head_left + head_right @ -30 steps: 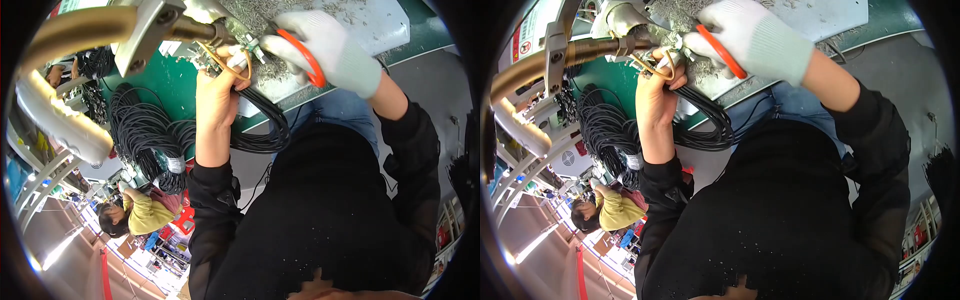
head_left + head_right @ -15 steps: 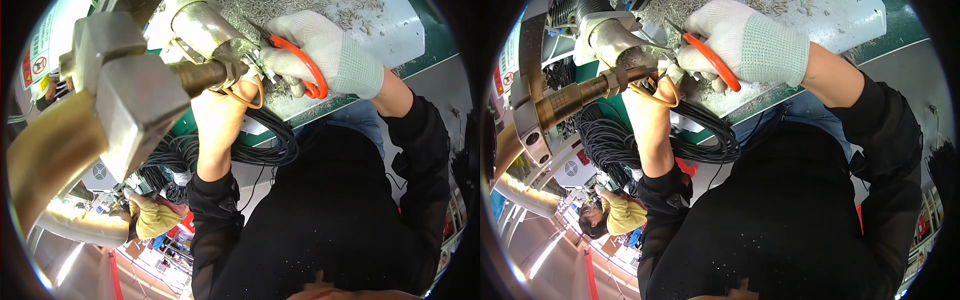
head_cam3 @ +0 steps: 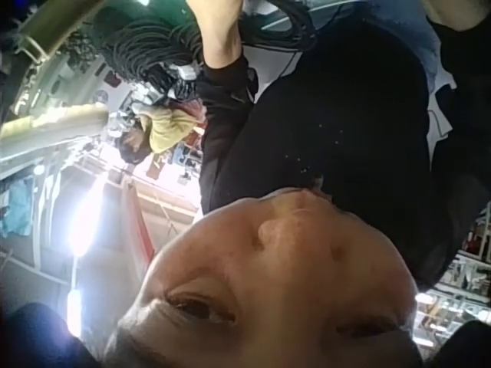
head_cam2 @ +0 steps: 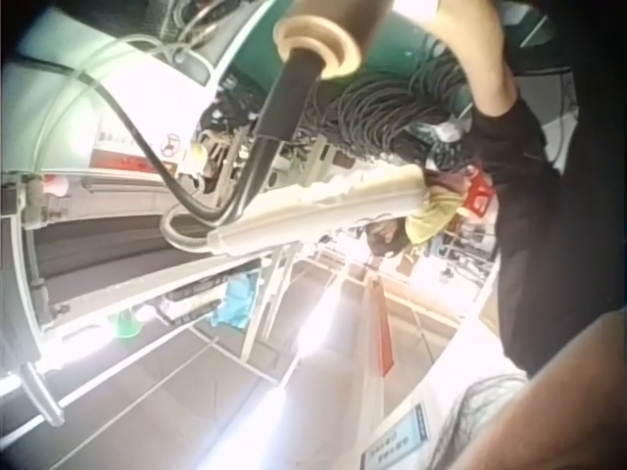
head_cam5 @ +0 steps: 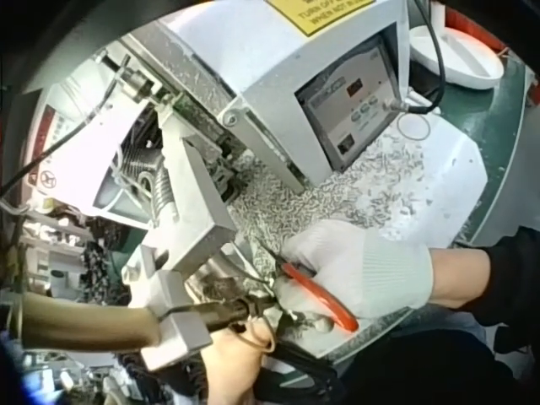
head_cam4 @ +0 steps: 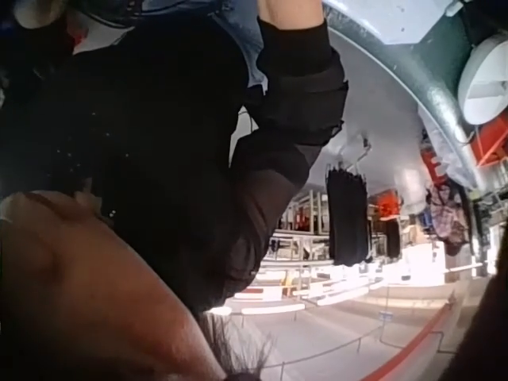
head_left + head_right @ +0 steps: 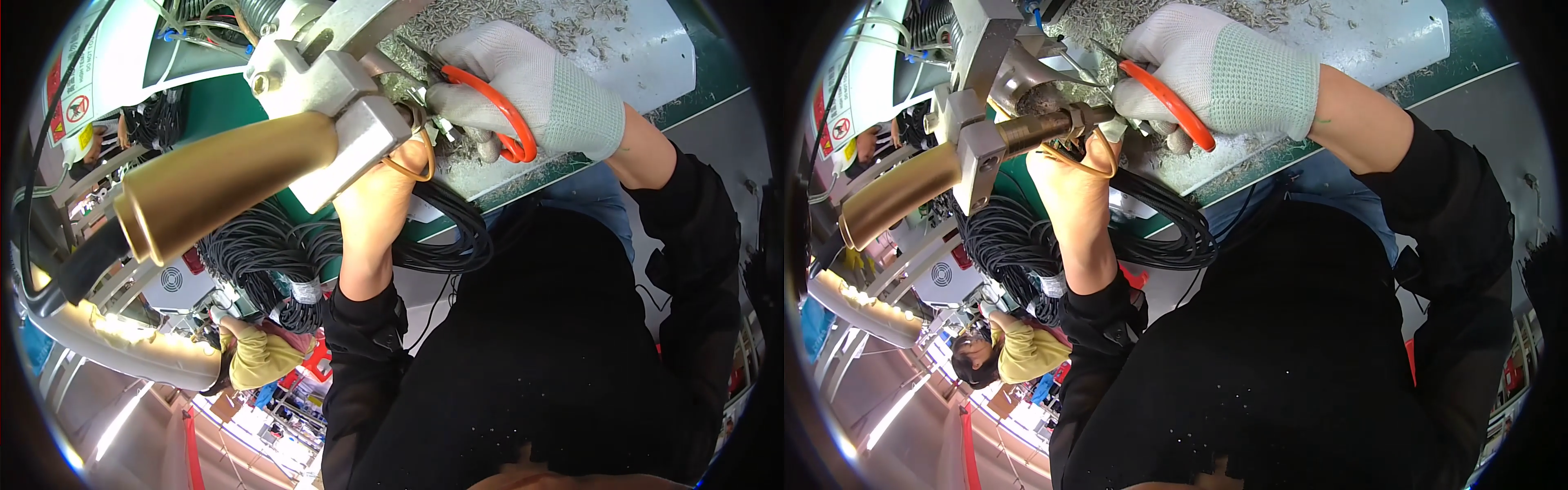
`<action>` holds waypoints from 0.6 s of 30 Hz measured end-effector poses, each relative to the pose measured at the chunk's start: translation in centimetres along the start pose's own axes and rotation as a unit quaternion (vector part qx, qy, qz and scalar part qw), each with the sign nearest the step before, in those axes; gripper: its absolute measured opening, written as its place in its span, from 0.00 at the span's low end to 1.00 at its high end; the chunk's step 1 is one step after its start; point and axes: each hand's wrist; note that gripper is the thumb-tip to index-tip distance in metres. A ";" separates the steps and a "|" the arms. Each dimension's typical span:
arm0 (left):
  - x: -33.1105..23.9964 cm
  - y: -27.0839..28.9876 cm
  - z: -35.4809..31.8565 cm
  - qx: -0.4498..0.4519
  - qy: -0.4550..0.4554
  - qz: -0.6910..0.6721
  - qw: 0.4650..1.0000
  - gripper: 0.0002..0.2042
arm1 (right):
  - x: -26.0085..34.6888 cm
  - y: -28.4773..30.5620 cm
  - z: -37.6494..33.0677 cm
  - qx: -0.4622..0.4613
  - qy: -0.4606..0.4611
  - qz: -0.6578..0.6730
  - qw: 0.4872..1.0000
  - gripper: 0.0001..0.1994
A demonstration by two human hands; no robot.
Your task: Trimming wires with scissors and inserting components into a manufacturing machine.
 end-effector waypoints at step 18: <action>-0.3 1.6 -6.3 0.119 0.120 -0.365 0.916 0.03 | -0.5 2.6 -7.7 -0.195 0.091 -0.577 0.788 0.10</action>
Point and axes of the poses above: each hand's wrist, its own z-axis towards the middle knuckle, its own y-axis out of the back of the hand, x = y × z, and after that the axes turned 11 degrees about z, right-handed
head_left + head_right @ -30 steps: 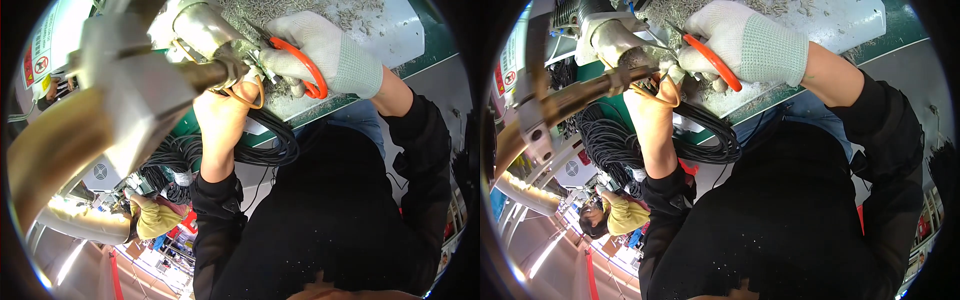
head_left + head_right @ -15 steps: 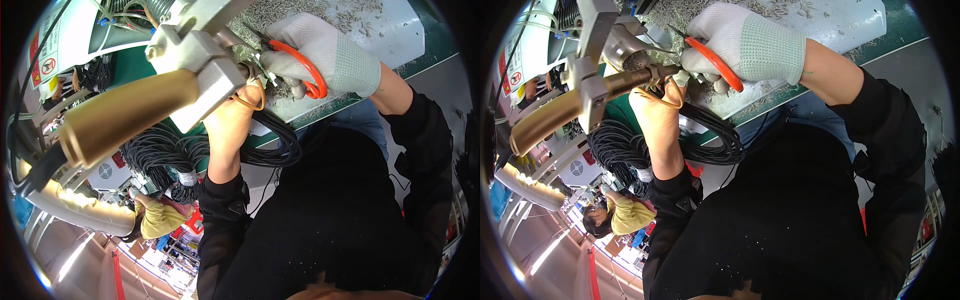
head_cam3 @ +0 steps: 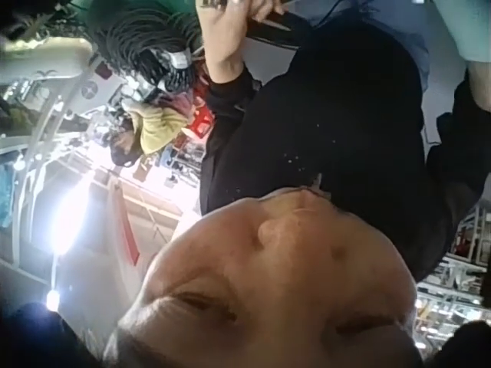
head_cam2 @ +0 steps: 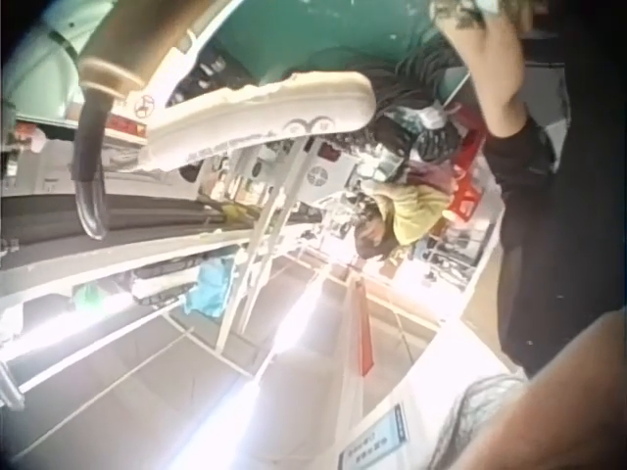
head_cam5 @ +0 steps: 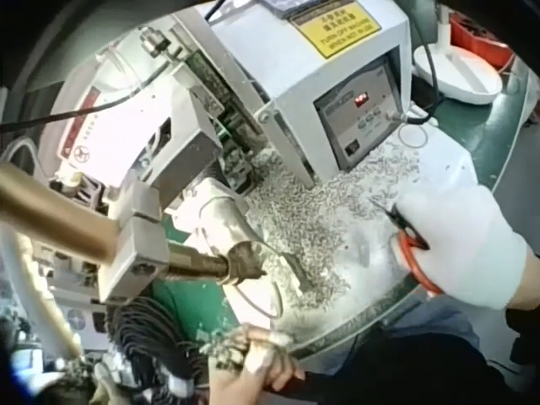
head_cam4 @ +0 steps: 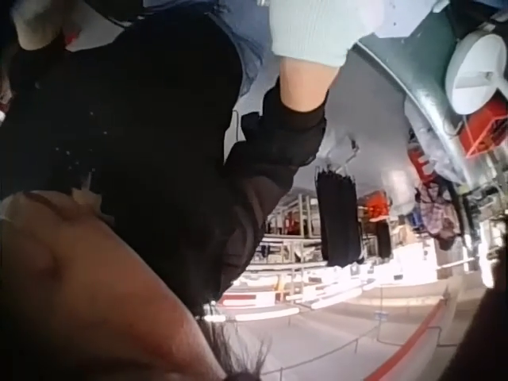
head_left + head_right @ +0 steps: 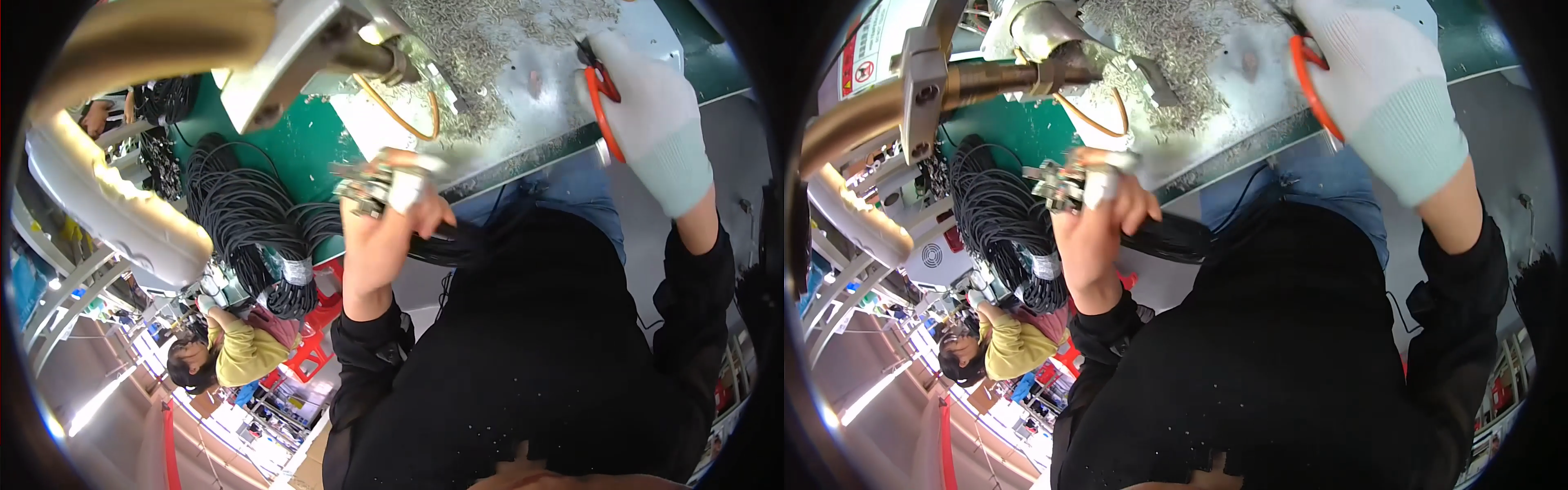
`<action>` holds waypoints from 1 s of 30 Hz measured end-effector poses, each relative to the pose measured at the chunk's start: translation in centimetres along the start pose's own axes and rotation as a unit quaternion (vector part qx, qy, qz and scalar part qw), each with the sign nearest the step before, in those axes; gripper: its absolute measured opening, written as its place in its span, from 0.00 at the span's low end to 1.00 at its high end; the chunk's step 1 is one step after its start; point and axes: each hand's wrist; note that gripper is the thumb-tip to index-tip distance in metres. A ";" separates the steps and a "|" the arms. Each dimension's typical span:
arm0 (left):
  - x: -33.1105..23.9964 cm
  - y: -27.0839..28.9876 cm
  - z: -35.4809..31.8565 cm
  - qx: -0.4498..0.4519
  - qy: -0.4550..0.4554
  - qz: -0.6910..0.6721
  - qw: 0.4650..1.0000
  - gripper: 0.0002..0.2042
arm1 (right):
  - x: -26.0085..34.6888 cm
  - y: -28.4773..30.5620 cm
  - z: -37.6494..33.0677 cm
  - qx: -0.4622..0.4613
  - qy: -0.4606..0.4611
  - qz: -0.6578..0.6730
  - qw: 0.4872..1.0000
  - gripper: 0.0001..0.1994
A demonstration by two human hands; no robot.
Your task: Trimming wires with scissors and inserting components into a manufacturing machine.
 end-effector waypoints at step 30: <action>0.5 -6.3 -3.1 -0.007 -0.115 0.064 0.991 0.08 | 5.1 -1.0 -6.0 -0.059 0.180 0.290 0.938 0.09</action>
Point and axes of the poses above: each hand's wrist, its own z-axis towards the middle knuckle, its own y-axis out of the back of the hand, x = y × z, and after that the axes turned 11 degrees about z, right-handed
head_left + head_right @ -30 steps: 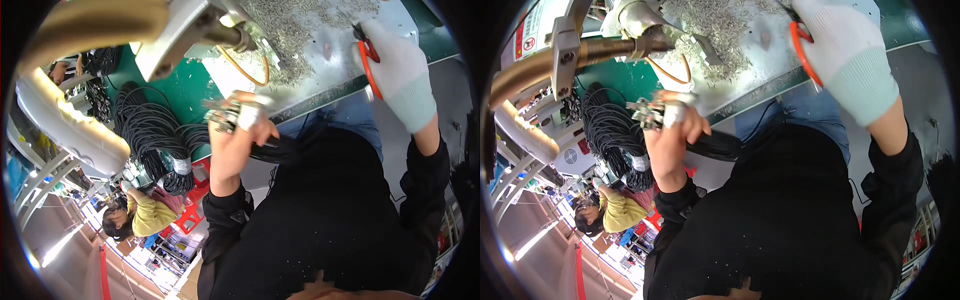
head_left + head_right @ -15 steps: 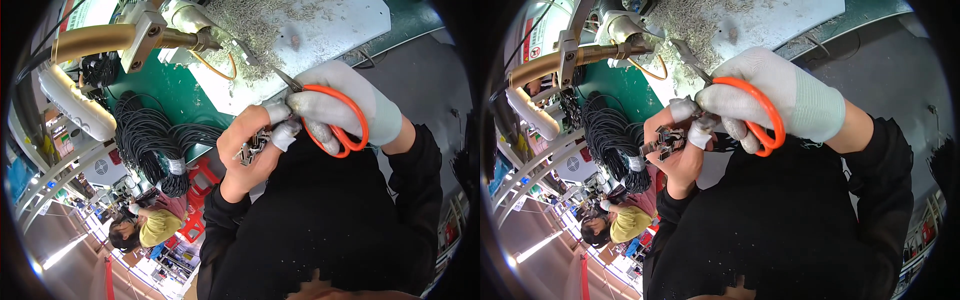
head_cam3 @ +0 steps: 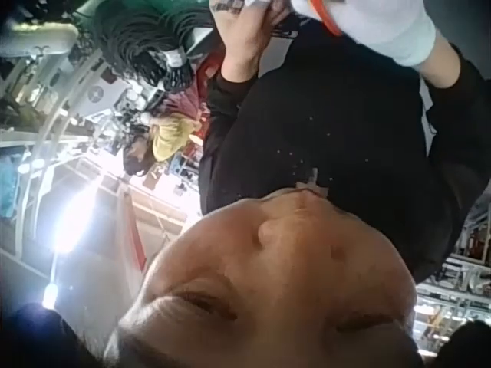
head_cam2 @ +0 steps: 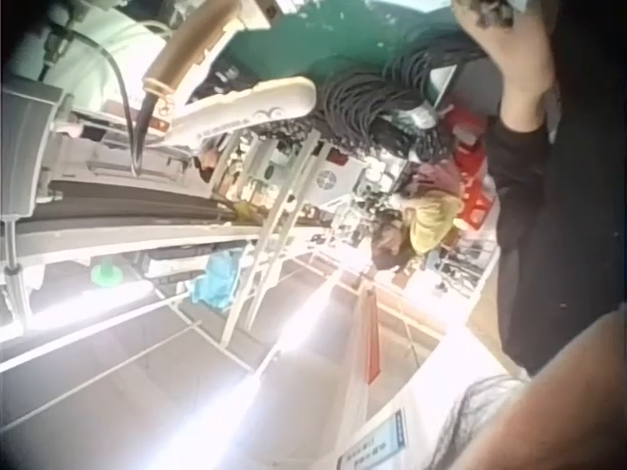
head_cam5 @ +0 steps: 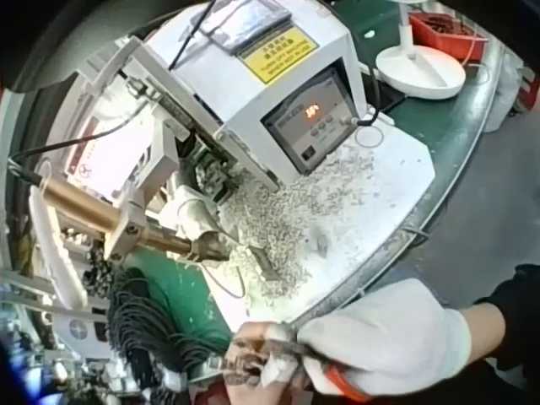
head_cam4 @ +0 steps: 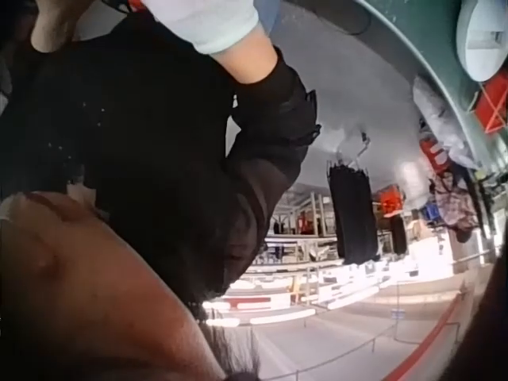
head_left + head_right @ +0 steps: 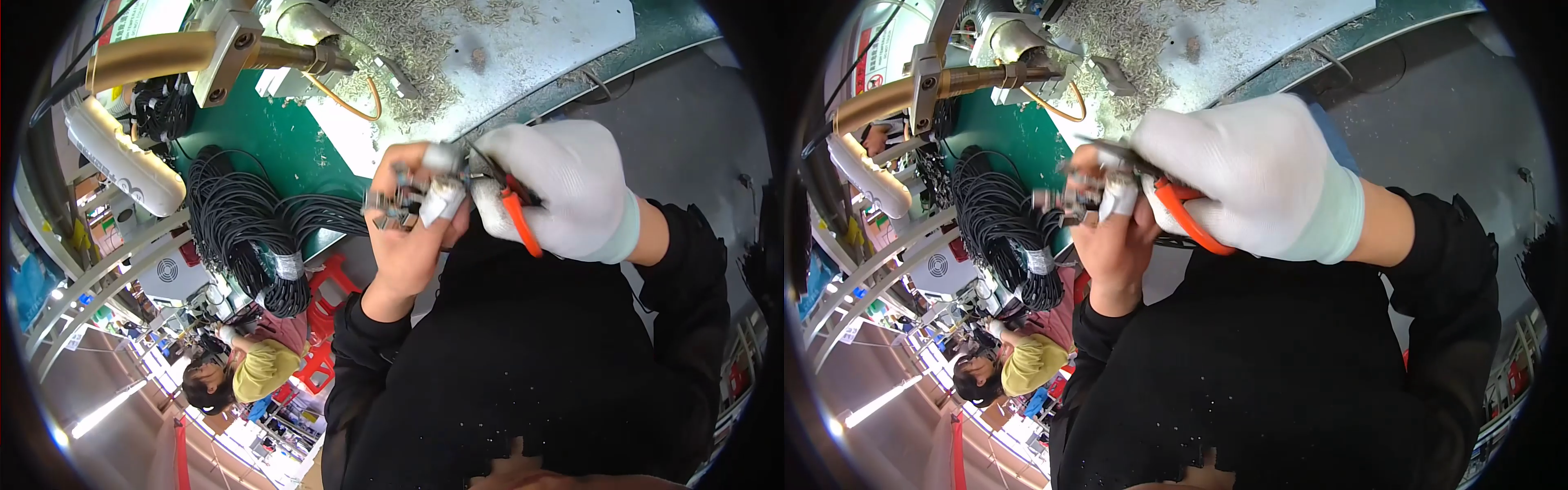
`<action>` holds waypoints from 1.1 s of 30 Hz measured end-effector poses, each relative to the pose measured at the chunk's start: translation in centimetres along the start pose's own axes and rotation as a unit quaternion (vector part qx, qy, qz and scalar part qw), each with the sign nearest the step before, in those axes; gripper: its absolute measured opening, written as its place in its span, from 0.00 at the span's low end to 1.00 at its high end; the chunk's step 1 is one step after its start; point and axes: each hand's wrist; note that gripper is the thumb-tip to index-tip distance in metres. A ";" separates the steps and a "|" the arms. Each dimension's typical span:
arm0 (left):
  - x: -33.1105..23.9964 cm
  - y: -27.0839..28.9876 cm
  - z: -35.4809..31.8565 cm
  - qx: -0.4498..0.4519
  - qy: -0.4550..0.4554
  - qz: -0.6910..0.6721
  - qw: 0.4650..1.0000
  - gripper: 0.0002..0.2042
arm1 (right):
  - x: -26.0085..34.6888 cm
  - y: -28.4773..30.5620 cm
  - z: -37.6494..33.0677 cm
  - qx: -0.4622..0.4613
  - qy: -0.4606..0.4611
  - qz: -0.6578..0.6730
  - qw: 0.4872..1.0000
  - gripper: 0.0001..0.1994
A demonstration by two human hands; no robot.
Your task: Trimming wires with scissors and inserting components into a manufacturing machine.
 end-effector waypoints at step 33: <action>1.7 1.4 2.1 -0.124 0.092 0.107 0.982 0.07 | -1.1 -1.1 -1.2 0.037 -0.159 0.102 0.981 0.07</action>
Point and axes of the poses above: each hand's wrist, its own z-axis towards the middle knuckle, its own y-axis out of the back of the hand, x = y × z, and after that the axes turned 11 degrees about z, right-handed
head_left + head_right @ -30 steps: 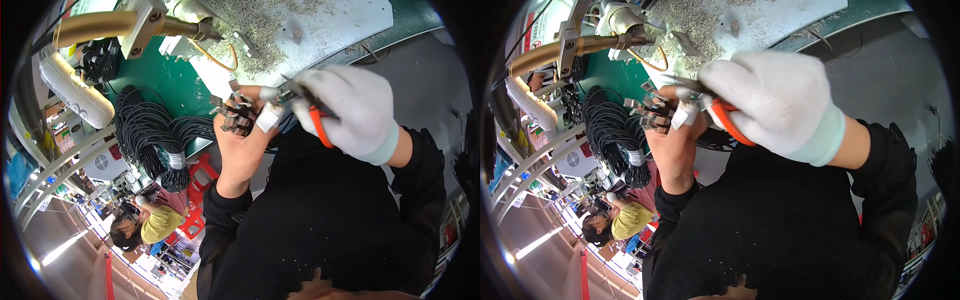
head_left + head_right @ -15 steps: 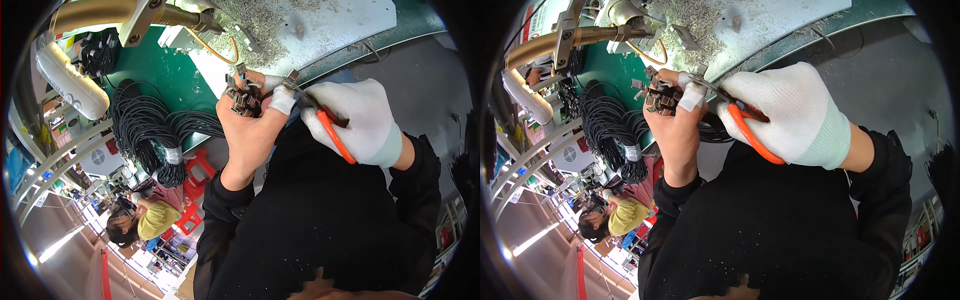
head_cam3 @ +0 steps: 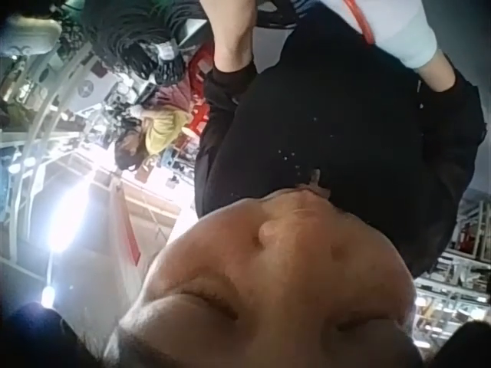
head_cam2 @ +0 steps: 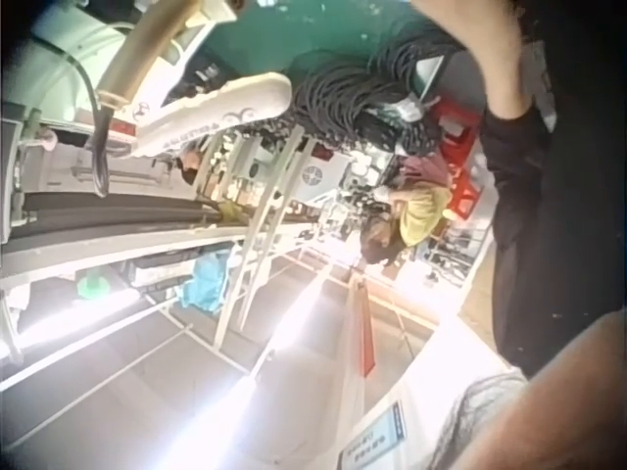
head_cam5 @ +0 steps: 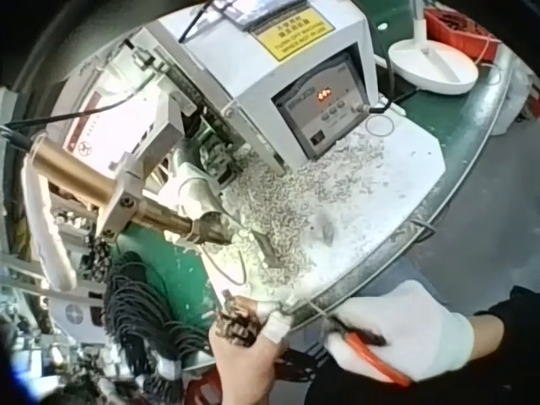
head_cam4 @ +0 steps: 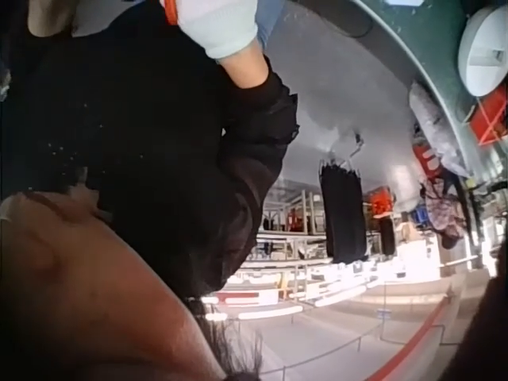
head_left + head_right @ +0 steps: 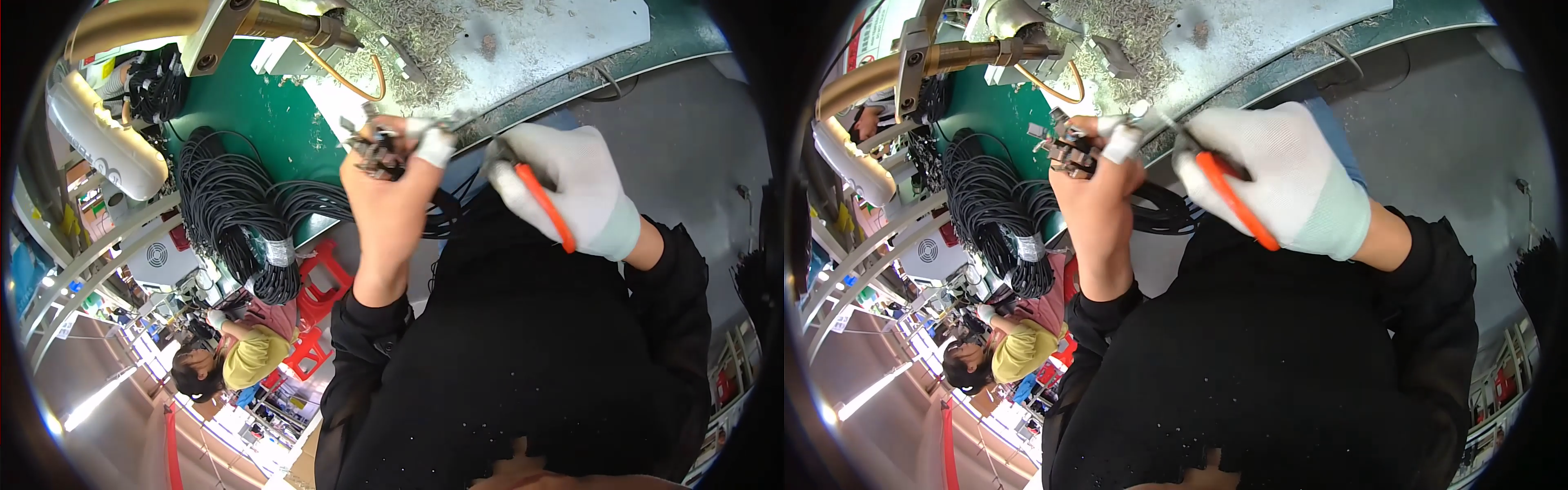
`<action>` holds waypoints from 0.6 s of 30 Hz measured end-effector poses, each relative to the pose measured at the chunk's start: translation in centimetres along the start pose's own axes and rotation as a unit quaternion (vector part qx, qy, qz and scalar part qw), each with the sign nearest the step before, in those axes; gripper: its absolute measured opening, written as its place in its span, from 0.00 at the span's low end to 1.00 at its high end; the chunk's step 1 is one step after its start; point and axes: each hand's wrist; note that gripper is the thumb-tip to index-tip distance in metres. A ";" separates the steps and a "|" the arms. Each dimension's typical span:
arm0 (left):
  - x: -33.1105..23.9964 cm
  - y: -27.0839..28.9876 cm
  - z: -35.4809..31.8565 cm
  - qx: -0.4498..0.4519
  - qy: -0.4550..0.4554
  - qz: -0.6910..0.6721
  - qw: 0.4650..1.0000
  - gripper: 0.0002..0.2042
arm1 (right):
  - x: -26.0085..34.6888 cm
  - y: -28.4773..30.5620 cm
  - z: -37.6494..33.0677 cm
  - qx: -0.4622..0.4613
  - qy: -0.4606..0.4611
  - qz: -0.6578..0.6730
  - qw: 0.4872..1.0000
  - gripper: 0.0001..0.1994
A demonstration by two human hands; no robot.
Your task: Trimming wires with scissors and inserting components into a manufacturing machine.
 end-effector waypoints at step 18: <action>0.5 4.8 10.3 0.171 0.078 -0.084 0.979 0.04 | -5.1 2.1 13.2 0.074 0.156 -0.035 0.984 0.16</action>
Point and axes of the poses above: each hand's wrist, its own z-axis towards the middle knuckle, its own y-axis out of the back of the hand, x = y × z, and after that the axes turned 11 degrees about z, right-handed
